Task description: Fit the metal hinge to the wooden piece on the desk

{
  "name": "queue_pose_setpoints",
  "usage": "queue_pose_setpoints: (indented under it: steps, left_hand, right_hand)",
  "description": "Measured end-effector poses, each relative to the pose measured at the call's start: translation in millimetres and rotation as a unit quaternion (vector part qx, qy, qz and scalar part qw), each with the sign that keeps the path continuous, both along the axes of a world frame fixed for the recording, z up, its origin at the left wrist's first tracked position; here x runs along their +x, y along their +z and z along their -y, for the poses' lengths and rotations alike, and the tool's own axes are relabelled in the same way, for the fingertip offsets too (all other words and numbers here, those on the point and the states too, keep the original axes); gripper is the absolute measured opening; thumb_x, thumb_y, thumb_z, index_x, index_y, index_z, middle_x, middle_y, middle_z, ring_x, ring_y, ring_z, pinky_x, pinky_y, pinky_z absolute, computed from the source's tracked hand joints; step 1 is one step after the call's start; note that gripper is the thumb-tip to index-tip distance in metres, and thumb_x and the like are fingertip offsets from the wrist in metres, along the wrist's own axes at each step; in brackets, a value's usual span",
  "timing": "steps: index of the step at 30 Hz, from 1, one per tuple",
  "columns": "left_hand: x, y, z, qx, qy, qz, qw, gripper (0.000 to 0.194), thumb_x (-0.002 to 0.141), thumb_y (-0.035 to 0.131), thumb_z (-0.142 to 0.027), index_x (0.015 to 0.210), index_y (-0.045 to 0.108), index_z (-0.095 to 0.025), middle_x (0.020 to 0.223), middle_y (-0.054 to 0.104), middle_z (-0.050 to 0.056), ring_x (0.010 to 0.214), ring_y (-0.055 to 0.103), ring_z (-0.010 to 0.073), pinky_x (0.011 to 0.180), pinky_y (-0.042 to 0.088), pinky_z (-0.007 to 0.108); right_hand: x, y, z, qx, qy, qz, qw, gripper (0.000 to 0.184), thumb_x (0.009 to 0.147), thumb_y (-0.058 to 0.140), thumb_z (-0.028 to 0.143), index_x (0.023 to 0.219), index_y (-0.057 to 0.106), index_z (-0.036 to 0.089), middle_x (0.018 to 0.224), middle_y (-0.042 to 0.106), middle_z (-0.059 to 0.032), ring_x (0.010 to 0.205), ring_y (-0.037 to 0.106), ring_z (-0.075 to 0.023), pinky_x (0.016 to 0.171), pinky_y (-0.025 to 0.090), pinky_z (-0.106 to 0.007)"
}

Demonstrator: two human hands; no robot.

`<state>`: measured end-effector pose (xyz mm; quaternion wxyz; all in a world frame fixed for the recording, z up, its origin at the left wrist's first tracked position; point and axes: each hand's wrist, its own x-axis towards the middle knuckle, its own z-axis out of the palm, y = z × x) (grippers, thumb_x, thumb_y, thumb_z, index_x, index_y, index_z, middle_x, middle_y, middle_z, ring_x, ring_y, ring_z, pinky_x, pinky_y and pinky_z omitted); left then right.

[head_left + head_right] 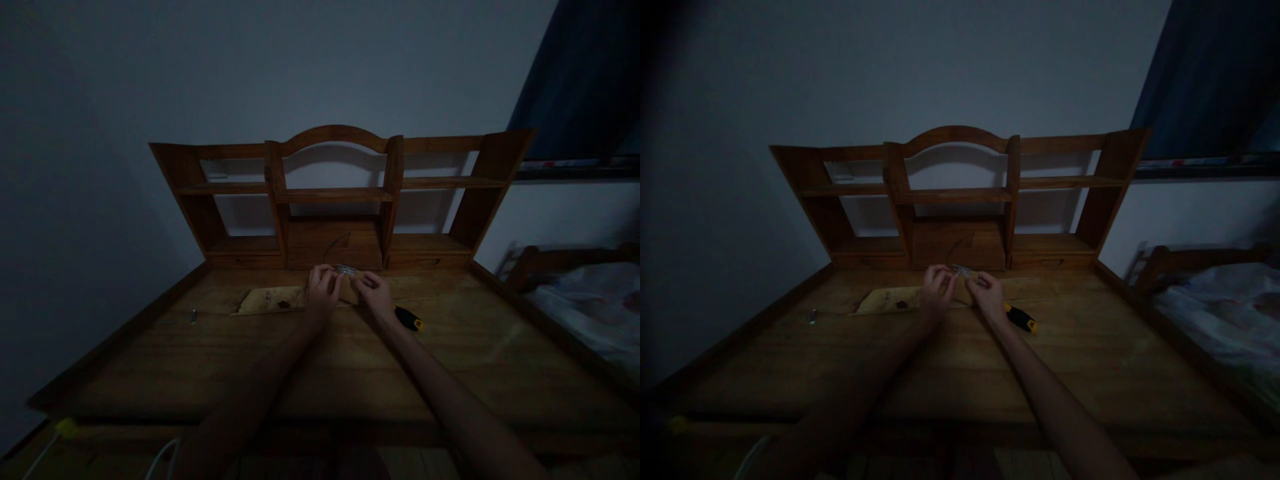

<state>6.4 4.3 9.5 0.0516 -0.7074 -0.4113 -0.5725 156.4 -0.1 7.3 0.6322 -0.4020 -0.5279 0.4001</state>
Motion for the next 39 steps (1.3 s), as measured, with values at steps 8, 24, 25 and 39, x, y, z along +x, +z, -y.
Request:
queue_pose_setpoints:
  steps: [8,24,25,39]
  left_hand:
    - [-0.4,0.4,1.5,-0.003,0.002,0.005,1.0,0.01,0.091,0.057,-0.027,0.085,0.059,-0.02,0.105,0.055,0.009,0.103,0.055,0.0217,0.092,0.047,0.037]
    - [-2.7,-2.2,-0.4,-0.006,0.02,0.013,1.0,0.012,0.092,0.056,-0.028,0.082,0.058,-0.02,0.106,0.054,0.009,0.104,0.054,0.0228,0.092,0.047,0.039]
    - [-2.7,-2.5,-0.7,-0.008,0.022,0.012,1.0,0.012,0.092,0.056,-0.028,0.082,0.058,-0.02,0.106,0.054,0.009,0.104,0.054,0.0227,0.092,0.047,0.039]
    - [-5.2,-9.1,-7.9,-0.046,0.006,0.045,0.998,0.015,0.093,0.052,-0.028,0.082,0.059,-0.021,0.091,0.06,0.005,0.087,0.059,0.0181,0.076,0.049,0.029]
  right_hand:
    - [0.0,-1.5,-2.0,0.015,0.012,-0.003,1.0,0.035,0.069,0.074,0.05,0.073,0.058,0.019,0.072,0.063,-0.0006,0.065,0.058,-0.0157,0.057,0.042,-0.024]
    - [-1.5,6.6,7.5,0.025,0.02,0.007,0.999,0.039,0.072,0.072,0.058,0.081,0.061,0.021,0.074,0.064,-0.0014,0.069,0.059,-0.0184,0.059,0.045,-0.026]
    - [-1.3,6.7,7.7,0.025,0.016,0.008,1.0,0.04,0.072,0.071,0.058,0.08,0.061,0.021,0.073,0.063,-0.0011,0.068,0.058,-0.0182,0.058,0.045,-0.025]
    - [1.2,4.7,3.4,0.006,0.005,0.002,1.0,0.039,0.067,0.074,0.057,0.078,0.064,0.02,0.065,0.061,-0.0017,0.07,0.06,-0.0214,0.057,0.045,-0.027]
